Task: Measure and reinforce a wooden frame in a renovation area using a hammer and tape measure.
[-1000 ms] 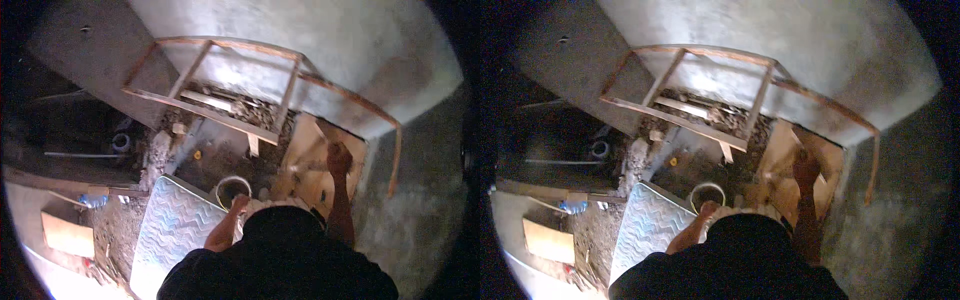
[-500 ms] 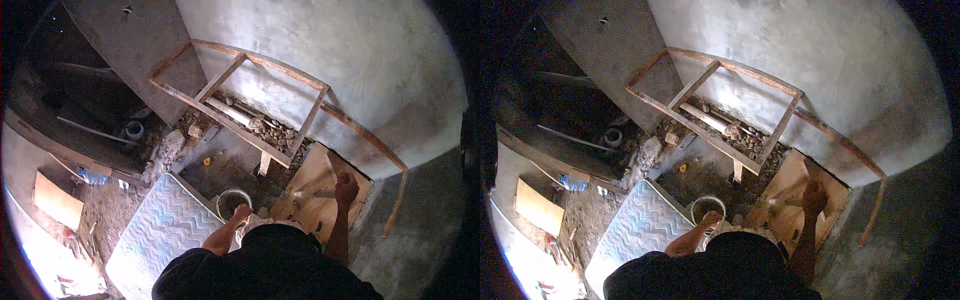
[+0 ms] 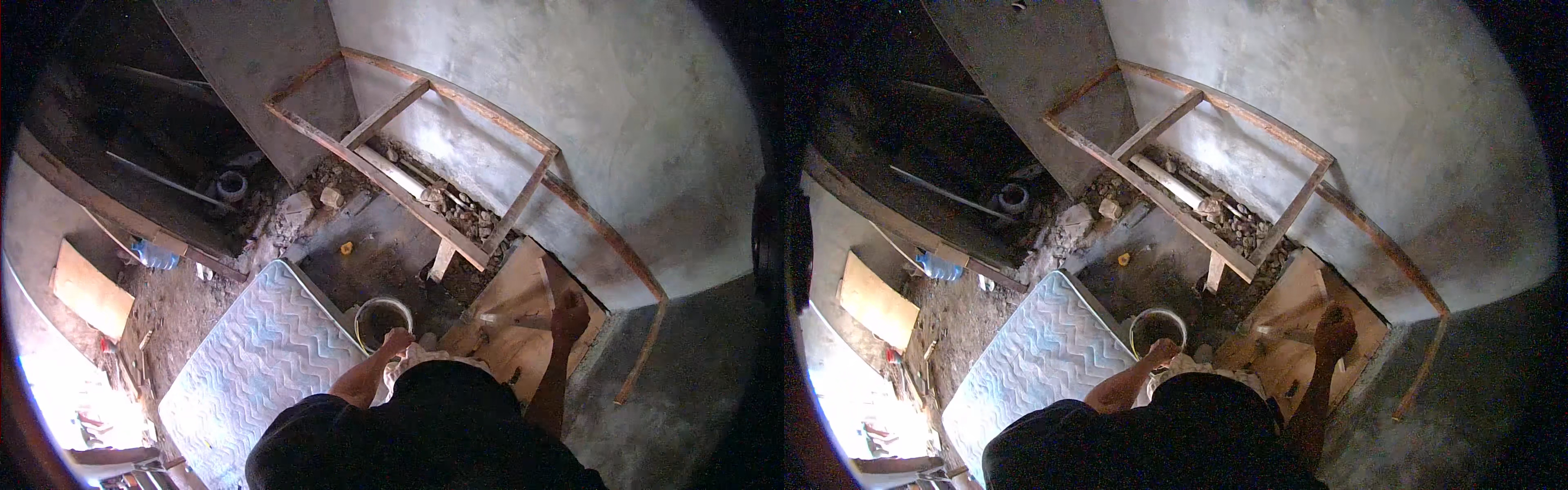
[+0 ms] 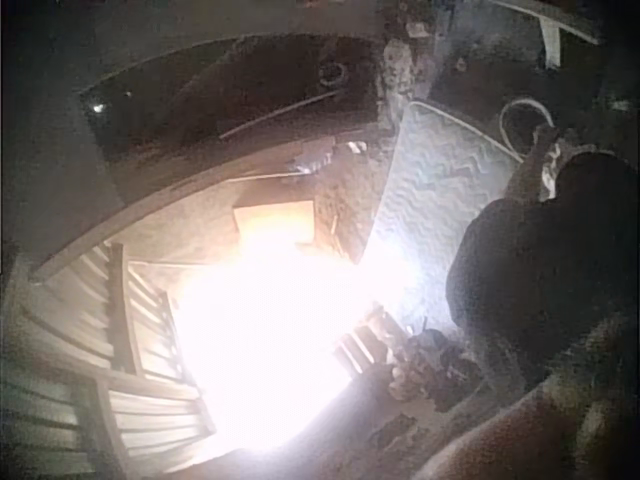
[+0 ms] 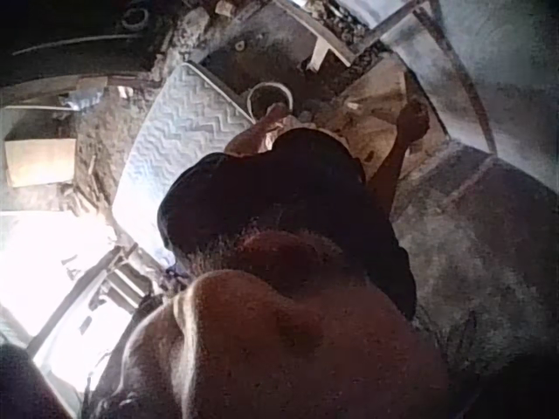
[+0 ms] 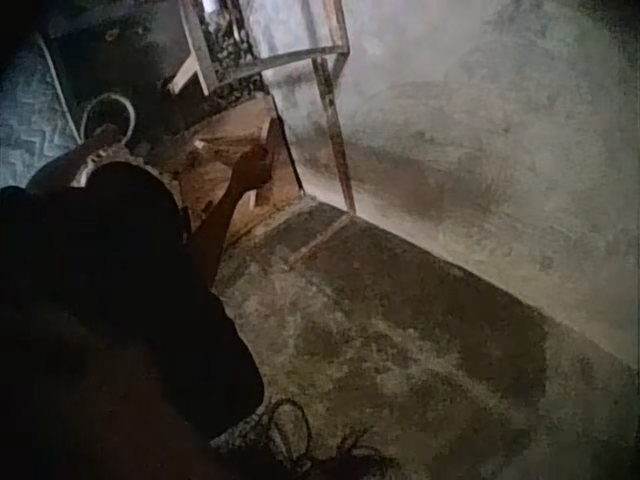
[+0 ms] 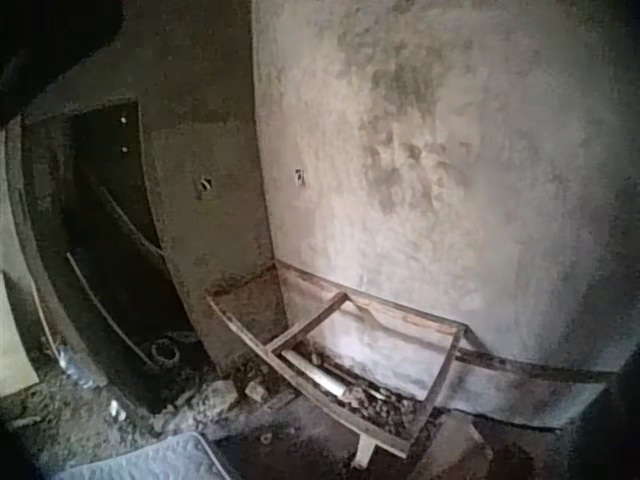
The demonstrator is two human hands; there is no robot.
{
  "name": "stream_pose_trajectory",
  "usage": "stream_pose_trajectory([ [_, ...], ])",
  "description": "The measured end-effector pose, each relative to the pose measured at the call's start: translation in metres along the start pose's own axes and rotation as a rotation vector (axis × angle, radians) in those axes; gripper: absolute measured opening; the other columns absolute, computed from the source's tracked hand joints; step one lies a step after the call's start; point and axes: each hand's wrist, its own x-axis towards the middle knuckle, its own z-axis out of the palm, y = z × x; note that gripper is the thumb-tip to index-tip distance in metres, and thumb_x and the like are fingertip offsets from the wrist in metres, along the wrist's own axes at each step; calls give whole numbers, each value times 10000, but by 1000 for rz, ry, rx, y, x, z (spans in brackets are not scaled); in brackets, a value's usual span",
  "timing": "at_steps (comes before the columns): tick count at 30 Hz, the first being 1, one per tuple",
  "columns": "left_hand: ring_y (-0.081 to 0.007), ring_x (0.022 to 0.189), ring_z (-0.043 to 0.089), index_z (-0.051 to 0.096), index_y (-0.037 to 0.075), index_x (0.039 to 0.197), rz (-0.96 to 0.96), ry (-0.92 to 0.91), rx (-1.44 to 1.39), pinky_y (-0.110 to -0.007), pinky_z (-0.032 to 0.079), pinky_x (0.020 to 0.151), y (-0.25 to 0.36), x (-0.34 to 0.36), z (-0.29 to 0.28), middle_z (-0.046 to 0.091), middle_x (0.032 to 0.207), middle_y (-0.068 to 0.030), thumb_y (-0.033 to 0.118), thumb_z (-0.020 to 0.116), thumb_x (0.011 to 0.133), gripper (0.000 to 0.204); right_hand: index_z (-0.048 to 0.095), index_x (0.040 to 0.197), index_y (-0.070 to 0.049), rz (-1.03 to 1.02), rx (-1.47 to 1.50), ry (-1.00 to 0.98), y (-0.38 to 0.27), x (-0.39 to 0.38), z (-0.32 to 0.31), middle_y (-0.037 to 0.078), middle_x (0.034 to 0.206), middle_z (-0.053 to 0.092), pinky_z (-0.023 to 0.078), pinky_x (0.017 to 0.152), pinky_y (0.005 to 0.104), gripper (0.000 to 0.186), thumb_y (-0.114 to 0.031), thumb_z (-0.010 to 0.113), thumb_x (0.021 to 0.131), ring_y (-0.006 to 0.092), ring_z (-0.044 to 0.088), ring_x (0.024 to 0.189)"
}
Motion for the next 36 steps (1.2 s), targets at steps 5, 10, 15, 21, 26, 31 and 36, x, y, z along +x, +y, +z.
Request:
stream_pose_trajectory([
  [5, -269, 770, 605, 608, 147, 794, 99, 92, -86, -377, 504, 648, -53, 33, 64, 609, 740, -65, 229, 702, 505, 315, 614, 808, -2, -65, 3, 50, 25, -6, 2, 182, 795, 636, 474, 643, 409, 335, -324, 529, 843, 309, 628, 754],
  [10, -276, 740, 606, 608, 121, 845, 1024, 625, 29, -363, 496, 627, -127, 86, 158, 612, 749, -82, 245, 691, 560, 321, 608, 789, -11, 80, -80, -110, -15, -13, -8, 185, 780, 623, 460, 628, 426, 407, -382, 456, 861, 326, 610, 700],
  [15, -280, 747, 614, 626, 94, 797, 363, 219, 344, -391, 492, 612, -57, 14, 66, 630, 793, -90, 359, 701, 592, 343, 587, 757, -12, -36, -95, 71, 3, -27, -9, 188, 727, 598, 451, 630, 427, 396, -374, 450, 844, 349, 595, 697],
  [21, -257, 783, 621, 653, 113, 857, 253, 213, 409, -375, 503, 660, -35, 3, 36, 628, 790, -108, 323, 641, 682, 274, 603, 823, -14, -22, -84, 33, 5, -20, 2, 196, 779, 608, 457, 670, 428, 312, -308, 500, 810, 375, 585, 732],
  [26, -264, 744, 606, 644, 179, 897, 154, 247, -387, -390, 492, 680, -48, -1, 51, 613, 791, -79, 236, 583, 750, 169, 622, 786, -39, 5, 11, 115, -1, -24, -2, 197, 688, 593, 451, 613, 458, 342, -352, 488, 819, 374, 575, 655],
  [31, -254, 702, 605, 637, 138, 911, 341, 275, -284, -386, 482, 605, -92, 26, 89, 606, 742, -89, 224, 610, 713, 218, 636, 817, -76, 78, -25, 24, 3, -24, -8, 188, 673, 593, 466, 615, 446, 342, -388, 495, 811, 361, 586, 667],
  [36, -254, 661, 600, 645, 93, 827, 23, 208, -500, -376, 478, 590, -16, -7, 33, 595, 695, -87, 212, 587, 714, 174, 625, 788, -53, 31, -68, 133, 19, -30, -5, 163, 654, 589, 451, 593, 447, 347, -379, 509, 805, 339, 580, 634],
])
